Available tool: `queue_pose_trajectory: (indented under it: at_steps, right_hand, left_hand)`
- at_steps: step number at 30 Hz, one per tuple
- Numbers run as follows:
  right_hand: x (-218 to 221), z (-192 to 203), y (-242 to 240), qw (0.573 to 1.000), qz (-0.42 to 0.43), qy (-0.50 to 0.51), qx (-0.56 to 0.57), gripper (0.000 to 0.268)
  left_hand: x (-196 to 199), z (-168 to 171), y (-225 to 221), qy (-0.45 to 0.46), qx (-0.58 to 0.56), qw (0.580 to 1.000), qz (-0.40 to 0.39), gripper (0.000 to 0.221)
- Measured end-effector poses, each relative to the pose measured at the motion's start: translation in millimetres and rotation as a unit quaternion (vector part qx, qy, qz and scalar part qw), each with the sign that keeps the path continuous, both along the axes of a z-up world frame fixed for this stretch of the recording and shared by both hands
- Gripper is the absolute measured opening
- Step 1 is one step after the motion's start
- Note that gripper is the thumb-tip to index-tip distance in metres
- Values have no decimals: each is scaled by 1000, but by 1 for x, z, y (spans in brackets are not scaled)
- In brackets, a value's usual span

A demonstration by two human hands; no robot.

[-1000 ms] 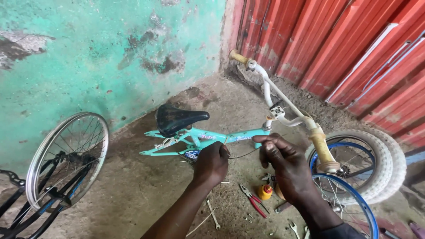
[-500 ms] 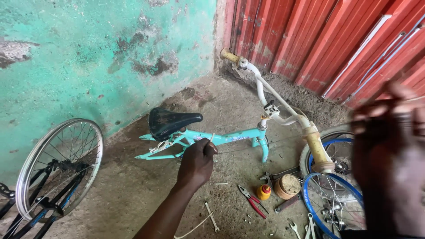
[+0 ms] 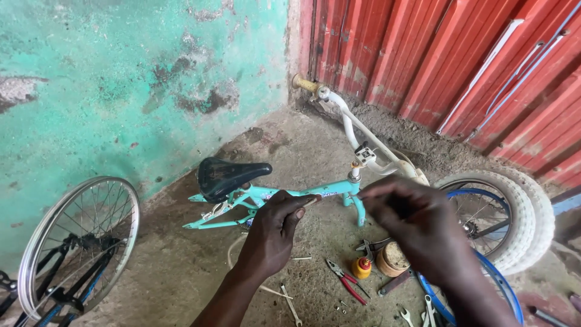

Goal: Attempting to secure a seat post to a bicycle frame using wire and a wrench.

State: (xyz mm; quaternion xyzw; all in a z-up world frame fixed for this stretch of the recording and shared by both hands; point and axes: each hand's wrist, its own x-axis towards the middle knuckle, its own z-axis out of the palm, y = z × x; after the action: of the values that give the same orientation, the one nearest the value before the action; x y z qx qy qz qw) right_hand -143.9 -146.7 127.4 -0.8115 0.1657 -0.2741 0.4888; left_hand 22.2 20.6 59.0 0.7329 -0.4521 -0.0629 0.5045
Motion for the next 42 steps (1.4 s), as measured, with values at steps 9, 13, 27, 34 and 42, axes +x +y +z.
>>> queue_pose_trajectory:
  at_steps: [9,13,27,34,42]
  right_hand:
    - [16,-15,24,993,-44,87,-61,8]
    - [16,-16,23,995,-43,69,-50,7]
    - [16,-11,27,995,-35,69,-55,6]
    - [16,-13,26,996,-30,63,-58,6]
    - [16,-16,24,996,-35,63,-52,6]
  left_hand:
    - [0,11,9,17,13,1000,-16,25]
    - [0,10,9,9,5,1000,-26,25]
    - [-1,6,8,1,10,1000,-22,26]
    - [-2,5,7,-8,2,1000,-27,24]
    - [-2,5,7,-13,17,1000,-21,25]
